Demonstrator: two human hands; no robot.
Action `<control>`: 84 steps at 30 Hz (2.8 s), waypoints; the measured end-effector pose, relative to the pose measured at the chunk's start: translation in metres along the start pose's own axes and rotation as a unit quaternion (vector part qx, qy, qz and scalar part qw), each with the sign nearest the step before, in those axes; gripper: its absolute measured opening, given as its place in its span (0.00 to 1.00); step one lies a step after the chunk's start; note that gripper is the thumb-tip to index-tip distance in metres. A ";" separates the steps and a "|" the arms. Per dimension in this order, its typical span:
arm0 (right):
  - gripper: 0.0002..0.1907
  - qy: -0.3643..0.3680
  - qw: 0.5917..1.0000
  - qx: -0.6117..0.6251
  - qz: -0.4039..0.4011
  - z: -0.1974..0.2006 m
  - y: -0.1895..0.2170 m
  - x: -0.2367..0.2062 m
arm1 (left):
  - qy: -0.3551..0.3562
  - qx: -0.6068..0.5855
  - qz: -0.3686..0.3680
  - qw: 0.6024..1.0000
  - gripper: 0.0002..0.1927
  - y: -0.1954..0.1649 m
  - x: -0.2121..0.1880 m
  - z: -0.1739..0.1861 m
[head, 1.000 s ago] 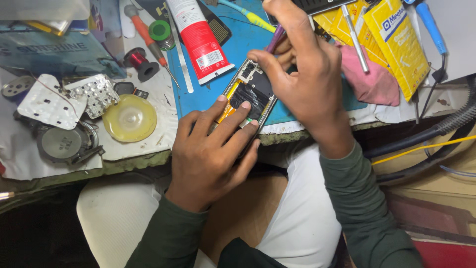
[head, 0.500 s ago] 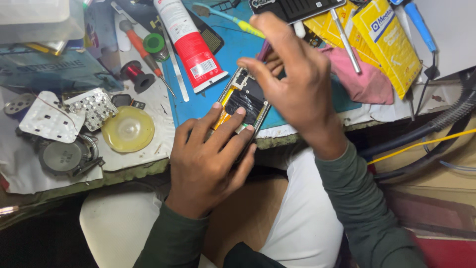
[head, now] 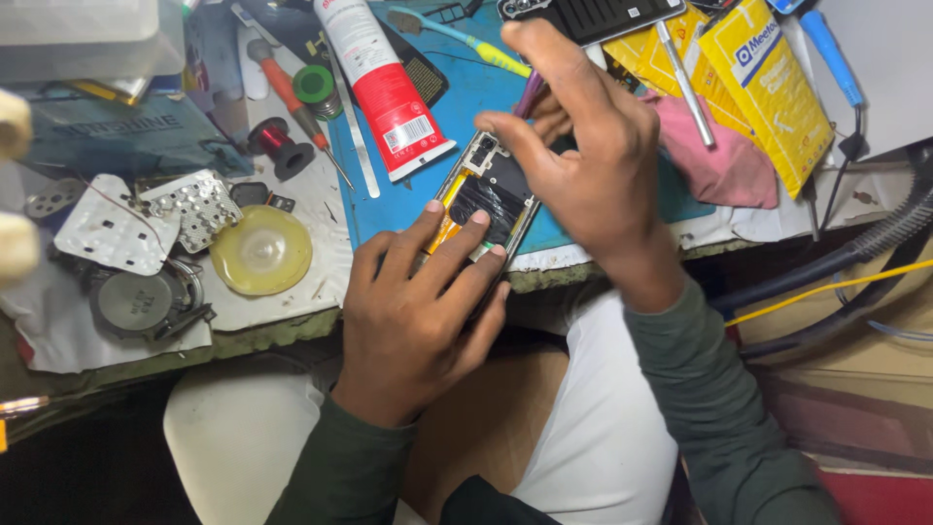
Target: The person repairs a disassembled smartphone on a cluttered workbench, using a small screwdriver to work on the phone's internal components while holding the phone steady with the other hand. They pick up and set down small screws and parts, then lift the phone and handle its detached back cover at the end.
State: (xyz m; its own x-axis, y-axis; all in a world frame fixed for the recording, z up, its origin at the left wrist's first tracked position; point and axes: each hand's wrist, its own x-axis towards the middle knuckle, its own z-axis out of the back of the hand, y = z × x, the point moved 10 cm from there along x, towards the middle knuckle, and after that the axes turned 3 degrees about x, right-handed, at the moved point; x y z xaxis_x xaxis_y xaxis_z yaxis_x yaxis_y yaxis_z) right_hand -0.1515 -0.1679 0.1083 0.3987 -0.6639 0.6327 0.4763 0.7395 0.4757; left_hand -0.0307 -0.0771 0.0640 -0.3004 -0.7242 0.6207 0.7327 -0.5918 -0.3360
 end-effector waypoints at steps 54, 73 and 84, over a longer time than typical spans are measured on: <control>0.35 -0.167 0.942 0.253 -0.146 0.080 -0.104 -0.113 | -0.004 0.012 -0.003 1.000 0.14 -0.030 0.011 0.004; 0.37 -0.177 0.929 0.277 -0.172 0.015 -0.103 -0.015 | -0.012 -0.004 -0.009 1.000 0.14 -0.014 0.006 0.015; 0.36 -0.147 0.939 0.249 -0.187 0.007 -0.108 -0.018 | -0.015 0.000 -0.007 1.000 0.14 -0.012 0.002 0.015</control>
State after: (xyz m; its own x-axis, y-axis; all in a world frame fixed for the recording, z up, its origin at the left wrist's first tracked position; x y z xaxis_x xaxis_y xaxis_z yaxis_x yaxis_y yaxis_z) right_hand -0.2158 -0.2344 0.0498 0.0074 -0.8820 0.4712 0.0842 0.4701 0.8786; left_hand -0.0313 -0.0659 0.0801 -0.2920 -0.7055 0.6457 0.7284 -0.6016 -0.3279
